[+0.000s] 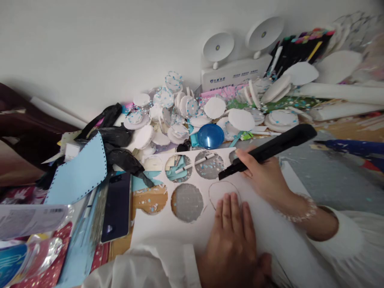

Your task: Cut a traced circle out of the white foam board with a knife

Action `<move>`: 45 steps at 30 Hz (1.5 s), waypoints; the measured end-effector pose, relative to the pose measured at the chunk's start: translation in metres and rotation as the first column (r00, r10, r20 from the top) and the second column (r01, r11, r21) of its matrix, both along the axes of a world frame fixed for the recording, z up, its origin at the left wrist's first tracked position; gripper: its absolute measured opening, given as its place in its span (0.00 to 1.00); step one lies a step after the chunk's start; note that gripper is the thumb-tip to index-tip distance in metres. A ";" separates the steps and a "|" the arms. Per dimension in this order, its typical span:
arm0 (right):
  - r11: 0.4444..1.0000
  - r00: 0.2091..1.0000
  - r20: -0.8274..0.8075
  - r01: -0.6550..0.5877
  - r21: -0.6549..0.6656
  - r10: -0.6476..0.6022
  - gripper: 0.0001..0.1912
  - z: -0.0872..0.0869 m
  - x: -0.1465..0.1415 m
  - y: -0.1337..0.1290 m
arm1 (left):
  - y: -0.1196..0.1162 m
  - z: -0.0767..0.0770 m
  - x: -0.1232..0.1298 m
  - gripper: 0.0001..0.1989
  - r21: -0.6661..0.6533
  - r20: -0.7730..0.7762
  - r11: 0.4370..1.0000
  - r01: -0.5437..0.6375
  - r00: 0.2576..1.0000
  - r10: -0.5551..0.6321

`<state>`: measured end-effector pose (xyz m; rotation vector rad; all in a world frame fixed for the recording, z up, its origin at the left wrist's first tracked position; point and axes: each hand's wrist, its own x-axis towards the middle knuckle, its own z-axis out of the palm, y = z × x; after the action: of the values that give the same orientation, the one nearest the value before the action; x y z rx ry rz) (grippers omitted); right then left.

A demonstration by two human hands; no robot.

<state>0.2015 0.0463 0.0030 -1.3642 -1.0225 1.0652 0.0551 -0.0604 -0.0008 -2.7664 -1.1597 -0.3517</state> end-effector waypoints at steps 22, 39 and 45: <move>0.984 0.987 0.024 -0.160 0.079 0.159 0.17 0.003 -0.003 -0.034 | 0.061 0.048 -0.061 0.17 -0.879 0.282 0.237 0.415 0.050 0.958; 0.987 0.983 -0.099 -0.158 0.001 0.157 0.14 -0.003 -0.003 -0.034 | 0.071 0.038 -0.054 0.06 -0.879 0.198 0.155 0.450 0.052 0.979; 0.979 0.962 0.215 -0.189 0.078 0.168 0.09 0.000 -0.003 -0.037 | 0.063 0.026 -0.044 0.20 -0.932 0.281 0.217 0.291 0.201 0.938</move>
<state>0.1986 0.0097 0.0032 -1.3419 -1.3559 1.0039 0.0110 0.0025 0.0249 -2.1175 -3.4663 -2.0648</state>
